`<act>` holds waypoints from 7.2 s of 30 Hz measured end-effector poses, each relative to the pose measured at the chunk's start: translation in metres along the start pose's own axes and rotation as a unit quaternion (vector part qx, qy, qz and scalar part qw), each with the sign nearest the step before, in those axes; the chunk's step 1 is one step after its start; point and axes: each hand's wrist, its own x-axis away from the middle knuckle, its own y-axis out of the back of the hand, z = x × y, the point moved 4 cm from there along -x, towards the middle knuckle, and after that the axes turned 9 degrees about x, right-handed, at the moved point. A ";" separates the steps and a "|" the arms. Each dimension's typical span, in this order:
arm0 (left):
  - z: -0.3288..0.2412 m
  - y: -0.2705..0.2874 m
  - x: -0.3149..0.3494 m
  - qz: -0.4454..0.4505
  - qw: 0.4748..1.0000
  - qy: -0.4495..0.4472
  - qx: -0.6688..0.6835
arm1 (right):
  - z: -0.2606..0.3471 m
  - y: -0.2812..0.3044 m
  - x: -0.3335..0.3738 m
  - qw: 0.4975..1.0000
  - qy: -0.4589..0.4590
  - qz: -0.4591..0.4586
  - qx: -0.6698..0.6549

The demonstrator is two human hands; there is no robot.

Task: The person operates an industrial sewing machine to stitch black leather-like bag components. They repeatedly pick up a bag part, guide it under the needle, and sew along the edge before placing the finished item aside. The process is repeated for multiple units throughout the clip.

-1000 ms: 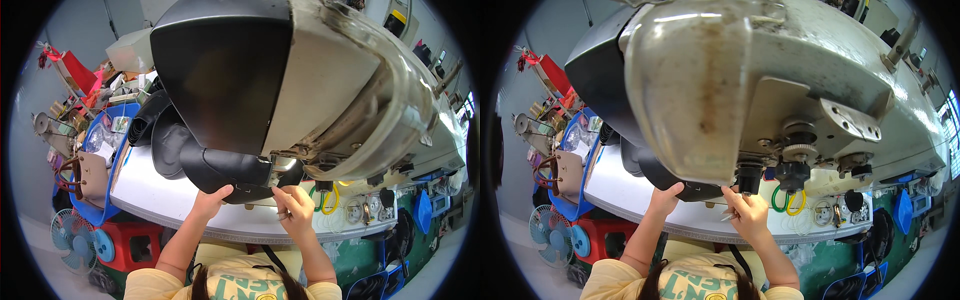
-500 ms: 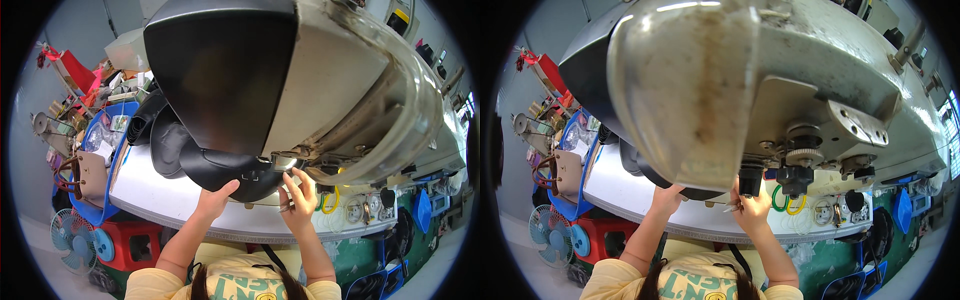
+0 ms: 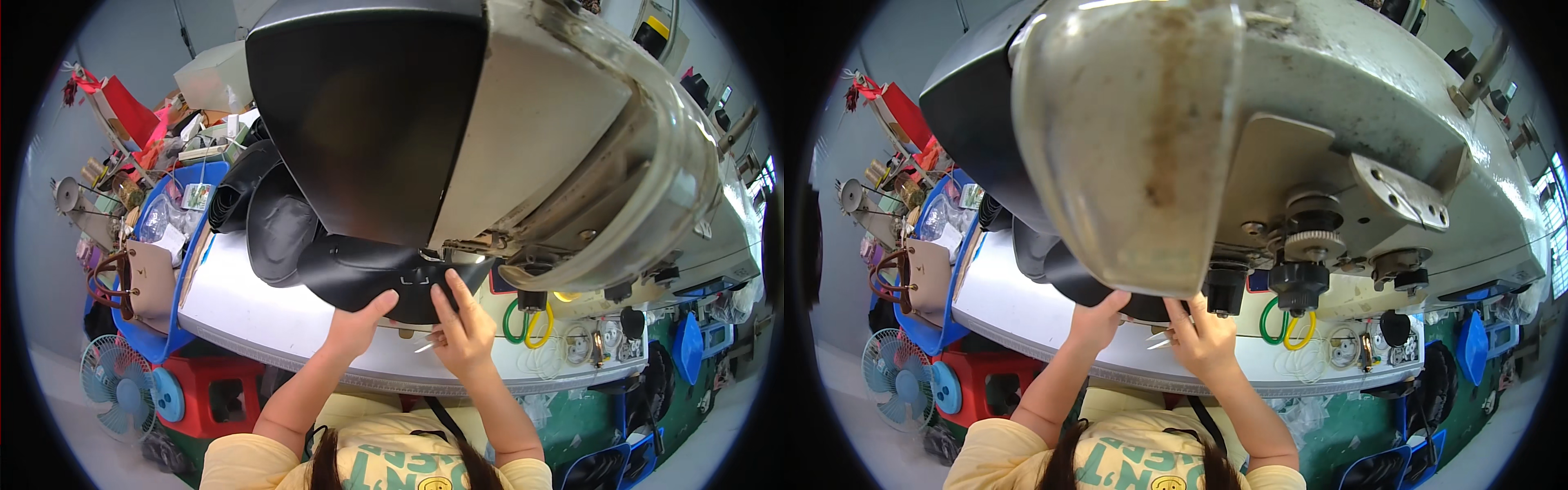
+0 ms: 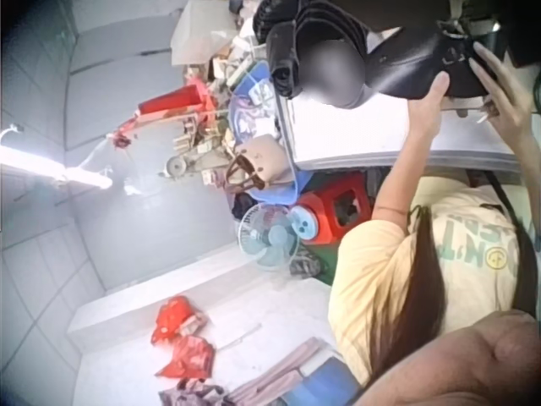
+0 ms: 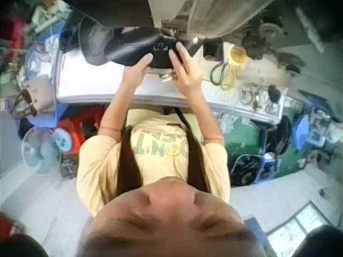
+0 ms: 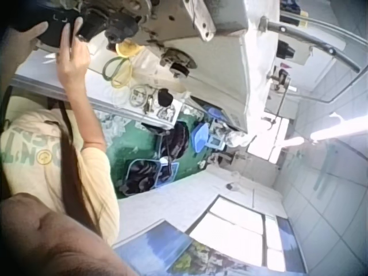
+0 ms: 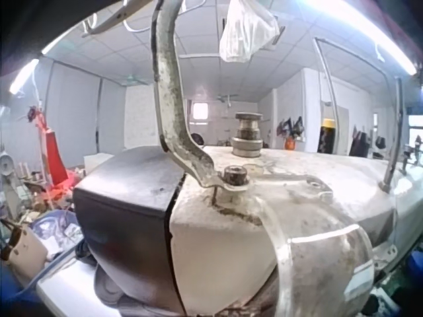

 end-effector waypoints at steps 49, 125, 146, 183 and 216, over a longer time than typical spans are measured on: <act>0.055 -0.022 0.089 -0.021 0.986 0.052 -0.156 | -0.090 -0.011 0.004 0.988 -0.006 0.140 0.062; -0.043 0.064 0.057 -0.086 0.987 -0.134 0.032 | 0.075 -0.094 -0.053 0.940 -0.171 0.062 -0.288; -0.161 0.225 -0.071 -0.248 0.721 -0.213 -0.611 | 0.053 -0.126 0.042 0.951 -0.096 0.218 -0.199; -0.104 -0.008 0.050 0.155 0.396 -0.551 -0.718 | 0.045 -0.012 -0.041 0.989 -0.120 0.038 -0.075; -0.095 -0.032 0.015 0.124 0.505 -0.561 -0.644 | 0.019 0.029 -0.039 0.967 -0.193 0.007 -0.167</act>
